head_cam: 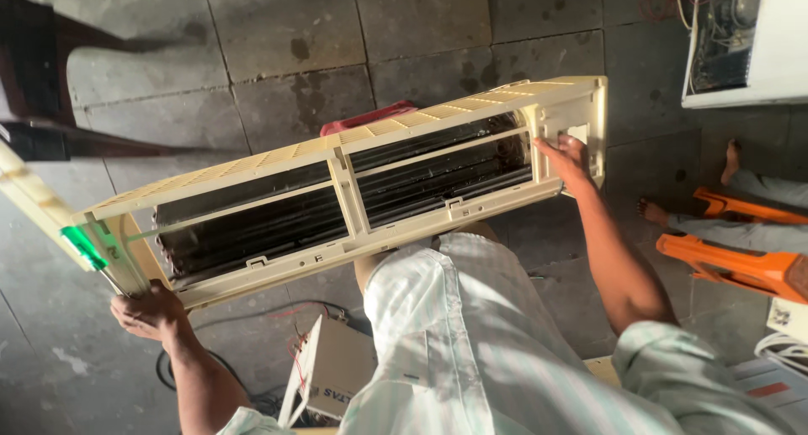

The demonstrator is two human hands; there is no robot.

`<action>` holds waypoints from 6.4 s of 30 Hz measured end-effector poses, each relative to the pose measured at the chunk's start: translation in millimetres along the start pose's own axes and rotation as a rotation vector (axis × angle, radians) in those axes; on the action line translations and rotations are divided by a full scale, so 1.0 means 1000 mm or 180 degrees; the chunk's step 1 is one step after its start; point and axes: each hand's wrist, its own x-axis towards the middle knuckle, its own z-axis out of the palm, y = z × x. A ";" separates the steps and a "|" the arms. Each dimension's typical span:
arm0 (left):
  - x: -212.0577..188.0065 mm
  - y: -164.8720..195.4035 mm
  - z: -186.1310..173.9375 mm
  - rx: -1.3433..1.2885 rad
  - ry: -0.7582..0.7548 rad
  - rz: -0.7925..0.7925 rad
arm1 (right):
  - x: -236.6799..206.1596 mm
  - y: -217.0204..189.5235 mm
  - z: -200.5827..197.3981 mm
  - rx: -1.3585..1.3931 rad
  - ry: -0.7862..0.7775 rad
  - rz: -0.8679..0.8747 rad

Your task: The person sits on the floor using a screwdriver to unscrew and remove panels from a split air conditioner indoor unit, detaching the cover and filter assembly, then repositions the unit and continues unscrewing and refitting its plastic housing parts.

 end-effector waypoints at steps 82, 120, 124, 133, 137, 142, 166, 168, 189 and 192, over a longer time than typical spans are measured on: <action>-0.200 0.290 -0.010 -0.0809 -0.1862 0.0783 | -0.475 -0.156 0.059 0.0359 -0.2211 -0.4260; -0.241 0.246 -0.065 0.0058 -0.2224 0.4324 | -0.631 -0.189 0.068 0.0616 -0.3988 -0.4342; -0.228 0.238 -0.062 -0.0420 -0.2165 0.3109 | -0.624 -0.152 0.040 0.0844 -0.3888 -0.4659; -0.091 0.231 -0.072 -0.3775 -0.1101 -0.1742 | -0.587 -0.139 0.019 0.1408 -0.4036 -0.4913; -0.079 0.231 -0.076 -0.5073 -0.1323 -0.2705 | -0.605 -0.150 0.018 0.2077 -0.4559 -0.4622; -0.127 0.232 -0.061 -0.3866 -0.2187 -0.0555 | -0.610 -0.141 0.037 0.1343 -0.4683 -0.5135; -0.283 0.173 -0.116 -0.2697 -0.3311 0.1919 | -0.307 -0.075 0.171 0.1514 -0.2929 -0.0986; -0.272 0.178 -0.107 -0.3280 -0.2294 0.2705 | -0.299 -0.086 0.183 0.1503 -0.2862 -0.1150; 0.061 0.200 0.170 -0.0393 -0.3215 0.2863 | -0.107 -0.222 0.421 -0.1020 -0.0084 -0.2879; 0.063 0.194 0.176 -0.0493 -0.4021 0.2300 | -0.108 -0.209 0.434 -0.1128 0.0025 -0.2670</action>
